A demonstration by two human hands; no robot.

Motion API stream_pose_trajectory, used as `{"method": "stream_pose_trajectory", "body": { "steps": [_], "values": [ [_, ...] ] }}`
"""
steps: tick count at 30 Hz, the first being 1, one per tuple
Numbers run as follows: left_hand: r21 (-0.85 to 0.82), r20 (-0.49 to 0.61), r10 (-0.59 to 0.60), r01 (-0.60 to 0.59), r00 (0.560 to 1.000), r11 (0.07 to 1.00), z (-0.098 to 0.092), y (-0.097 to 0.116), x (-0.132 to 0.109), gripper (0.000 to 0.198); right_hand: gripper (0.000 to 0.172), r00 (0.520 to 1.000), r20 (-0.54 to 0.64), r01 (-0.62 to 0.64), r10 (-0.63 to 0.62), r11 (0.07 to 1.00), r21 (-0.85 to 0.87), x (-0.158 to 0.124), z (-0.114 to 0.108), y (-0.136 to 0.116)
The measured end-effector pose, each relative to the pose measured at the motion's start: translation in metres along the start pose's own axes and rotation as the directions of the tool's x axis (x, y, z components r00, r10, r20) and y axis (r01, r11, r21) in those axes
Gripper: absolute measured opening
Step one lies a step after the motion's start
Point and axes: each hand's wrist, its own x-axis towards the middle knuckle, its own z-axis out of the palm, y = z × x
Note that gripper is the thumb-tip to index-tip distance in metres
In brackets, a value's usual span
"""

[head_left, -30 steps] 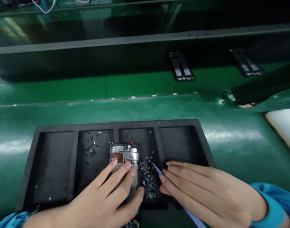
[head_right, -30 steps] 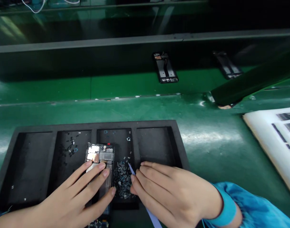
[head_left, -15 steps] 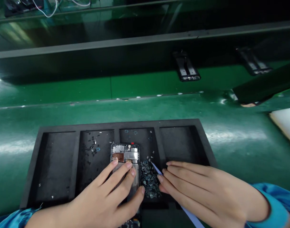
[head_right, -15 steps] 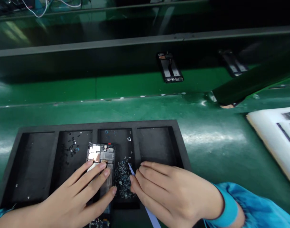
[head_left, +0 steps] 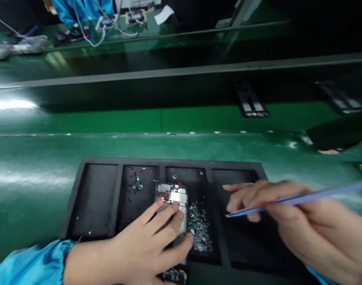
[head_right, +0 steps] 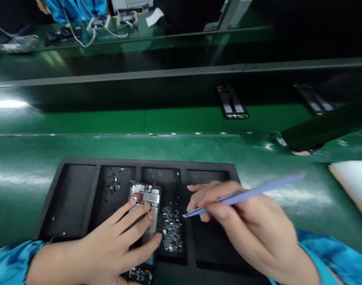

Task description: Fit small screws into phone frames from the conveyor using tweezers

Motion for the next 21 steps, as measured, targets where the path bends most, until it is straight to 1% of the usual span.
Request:
{"method": "stream_pose_trajectory", "body": {
  "steps": [1, 2, 4, 6, 7, 9, 11, 15, 17, 21],
  "values": [
    [-0.013, 0.0, -0.007, 0.007, 1.0, 1.0, 0.001, 0.001, -0.001, 0.07, 0.02, 0.999, -0.047, -0.024, 0.024, 1.0, 0.007, 0.01, 0.005, -0.005],
    [-0.027, -0.002, -0.019, 0.019, 1.0, 0.999, 0.002, 0.002, -0.002, 0.07, 0.021, 0.997, -0.068, -0.027, 0.026, 1.0, -0.01, 0.022, 0.013, -0.009],
    [-0.049, -0.015, -0.041, 0.04, 0.999, 0.998, 0.004, 0.003, -0.004, 0.073, 0.021, 1.0, -0.005, 0.002, -0.002, 0.997, -0.073, 0.045, 0.037, -0.009],
    [-0.044, -0.02, -0.041, 0.04, 0.999, 0.998, 0.006, 0.004, -0.005, 0.075, 0.024, 0.994, 0.099, 0.051, -0.045, 0.997, -0.057, 0.064, 0.065, -0.003],
    [-0.029, -0.021, -0.032, 0.031, 0.999, 0.999, 0.006, 0.003, -0.005, 0.076, 0.026, 0.989, 0.138, 0.064, -0.055, 0.996, -0.062, 0.071, 0.077, 0.002],
    [0.017, -0.012, -0.01, 0.01, 1.0, 1.0, 0.004, 0.003, -0.005, 0.077, 0.03, 0.982, 0.171, 0.093, -0.076, 0.992, -0.09, 0.077, 0.094, 0.011],
    [0.054, -0.003, 0.004, -0.004, 1.0, 0.999, 0.002, 0.001, -0.004, 0.077, 0.033, 0.979, 0.176, 0.131, -0.106, 0.982, -0.134, 0.077, 0.1, 0.017],
    [0.074, 0.005, 0.012, -0.012, 1.0, 0.997, -0.003, -0.001, -0.003, 0.075, 0.041, 0.961, 0.217, 0.227, -0.174, 0.942, -0.248, 0.07, 0.098, 0.019],
    [0.08, 0.006, 0.013, -0.013, 1.0, 0.997, -0.002, -0.001, -0.003, 0.075, 0.043, 0.954, 0.232, 0.254, -0.19, 0.924, -0.285, 0.069, 0.097, 0.019],
    [0.067, -0.008, 0.009, -0.008, 1.0, 0.998, 0.0, -0.001, -0.004, 0.074, 0.037, 0.955, 0.217, 0.26, -0.204, 0.927, -0.272, 0.07, 0.098, 0.018]
  ]
}}
